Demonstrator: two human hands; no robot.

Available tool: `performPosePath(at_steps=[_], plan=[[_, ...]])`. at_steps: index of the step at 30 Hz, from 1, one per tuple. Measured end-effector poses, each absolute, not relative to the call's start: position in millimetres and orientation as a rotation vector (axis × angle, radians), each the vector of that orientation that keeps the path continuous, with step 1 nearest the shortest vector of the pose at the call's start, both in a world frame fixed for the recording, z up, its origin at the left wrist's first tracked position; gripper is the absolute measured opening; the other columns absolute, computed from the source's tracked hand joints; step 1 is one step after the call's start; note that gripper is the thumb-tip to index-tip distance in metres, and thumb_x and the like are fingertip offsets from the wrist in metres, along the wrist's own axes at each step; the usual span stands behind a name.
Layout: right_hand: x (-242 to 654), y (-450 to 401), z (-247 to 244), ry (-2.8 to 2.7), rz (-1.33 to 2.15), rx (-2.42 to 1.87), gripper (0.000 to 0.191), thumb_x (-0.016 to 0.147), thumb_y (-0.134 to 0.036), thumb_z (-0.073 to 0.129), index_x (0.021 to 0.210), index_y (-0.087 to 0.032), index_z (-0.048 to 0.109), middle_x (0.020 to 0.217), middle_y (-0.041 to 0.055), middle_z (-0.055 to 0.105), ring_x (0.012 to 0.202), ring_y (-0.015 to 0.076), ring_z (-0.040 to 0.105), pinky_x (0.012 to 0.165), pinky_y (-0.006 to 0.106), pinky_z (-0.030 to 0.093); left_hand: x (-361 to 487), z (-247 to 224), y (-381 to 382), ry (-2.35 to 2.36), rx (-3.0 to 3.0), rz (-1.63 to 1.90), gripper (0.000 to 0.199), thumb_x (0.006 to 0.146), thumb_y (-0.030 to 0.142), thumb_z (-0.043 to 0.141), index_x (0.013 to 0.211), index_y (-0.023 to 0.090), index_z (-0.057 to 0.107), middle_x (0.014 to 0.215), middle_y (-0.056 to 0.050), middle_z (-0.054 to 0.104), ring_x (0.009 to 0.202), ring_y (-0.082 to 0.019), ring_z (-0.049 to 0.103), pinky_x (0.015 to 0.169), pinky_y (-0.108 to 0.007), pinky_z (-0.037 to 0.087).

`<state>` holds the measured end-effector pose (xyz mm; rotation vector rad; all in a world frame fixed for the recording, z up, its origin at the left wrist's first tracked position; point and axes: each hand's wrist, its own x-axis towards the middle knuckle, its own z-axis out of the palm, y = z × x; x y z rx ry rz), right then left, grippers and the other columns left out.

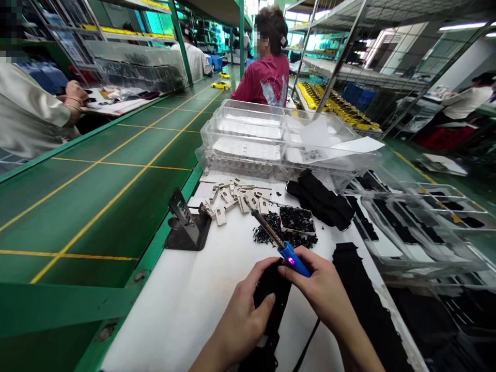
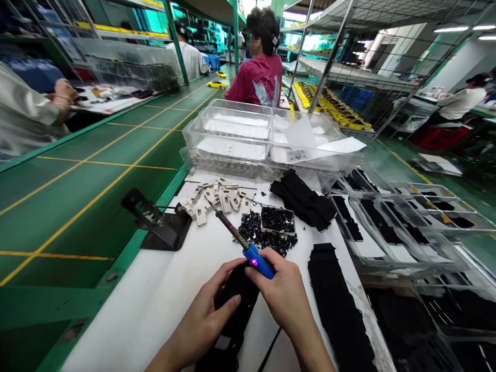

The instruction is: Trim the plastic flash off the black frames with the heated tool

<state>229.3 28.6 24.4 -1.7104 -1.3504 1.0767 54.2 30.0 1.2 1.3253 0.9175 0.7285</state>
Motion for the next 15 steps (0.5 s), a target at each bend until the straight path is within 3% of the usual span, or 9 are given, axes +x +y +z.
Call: performPosePath(at_steps=[8,15], plan=[[234,26,35,-1.36,1.118,-1.727,0.017,0.078,-0.034,0.07,0.076,-0.022,0.058,0.066,-0.0056,0.05,0.064,0.0138,0.043,0.058,0.025,0.031,49,2,22,0.821,1.189,0.692,0.049,0.091,0.019,0.056,0.138,0.025,0.045,0.138,-0.007,0.055,0.123,-0.024,0.053,0.102,-0.035,0.044],[238,22,33,-1.303,1.217,-1.606,0.018,0.078,-0.036,0.07,0.078,-0.021,0.061,0.068,-0.0042,0.05,0.066,0.0143,0.043,0.06,0.026,0.031,49,9,13,0.861,1.242,0.696,0.043,0.093,0.02,0.054,0.135,0.03,0.046,0.137,-0.003,0.056,0.126,-0.02,0.05,0.106,-0.028,0.039]])
